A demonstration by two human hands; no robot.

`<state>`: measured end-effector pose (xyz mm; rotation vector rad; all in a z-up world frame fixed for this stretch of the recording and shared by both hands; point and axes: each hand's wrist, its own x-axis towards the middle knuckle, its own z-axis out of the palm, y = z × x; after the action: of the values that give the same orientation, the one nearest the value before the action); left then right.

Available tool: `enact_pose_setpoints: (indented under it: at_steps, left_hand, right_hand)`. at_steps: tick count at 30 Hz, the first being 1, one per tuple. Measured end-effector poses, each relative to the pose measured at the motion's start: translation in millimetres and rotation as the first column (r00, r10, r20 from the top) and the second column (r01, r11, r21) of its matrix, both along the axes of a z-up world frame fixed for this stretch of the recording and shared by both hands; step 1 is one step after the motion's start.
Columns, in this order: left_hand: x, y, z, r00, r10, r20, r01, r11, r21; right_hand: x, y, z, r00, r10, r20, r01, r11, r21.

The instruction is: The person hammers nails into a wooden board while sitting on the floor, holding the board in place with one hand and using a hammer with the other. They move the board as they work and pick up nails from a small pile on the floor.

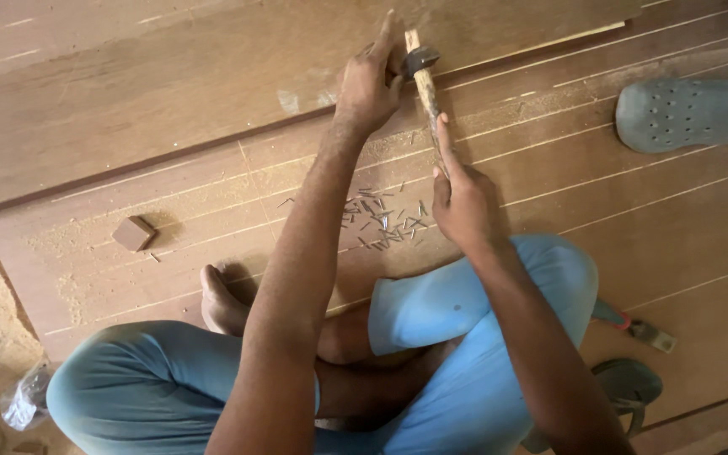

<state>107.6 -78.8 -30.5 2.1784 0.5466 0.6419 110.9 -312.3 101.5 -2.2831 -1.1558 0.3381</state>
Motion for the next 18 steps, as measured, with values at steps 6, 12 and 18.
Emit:
enact_pose_setpoints:
  at_steps: [6, 12, 18]
  left_hand:
    - [0, 5, -15, 0.997, -0.04, -0.058, 0.036, 0.996, -0.078]
    - [-3, 4, -5, 0.996, -0.076, -0.04, 0.07, 0.988, -0.137]
    - [-16, 38, 16, 0.973, -0.184, 0.138, 0.218, 0.928, -0.301]
  right_hand:
    - [0, -4, 1, 0.996, 0.047, 0.079, -0.057, 0.99, 0.132]
    - [7, -4, -2, 0.997, -0.059, -0.05, 0.061, 0.998, 0.028]
    - [32, -24, 10, 0.997, -0.083, 0.011, 0.079, 0.975, 0.209]
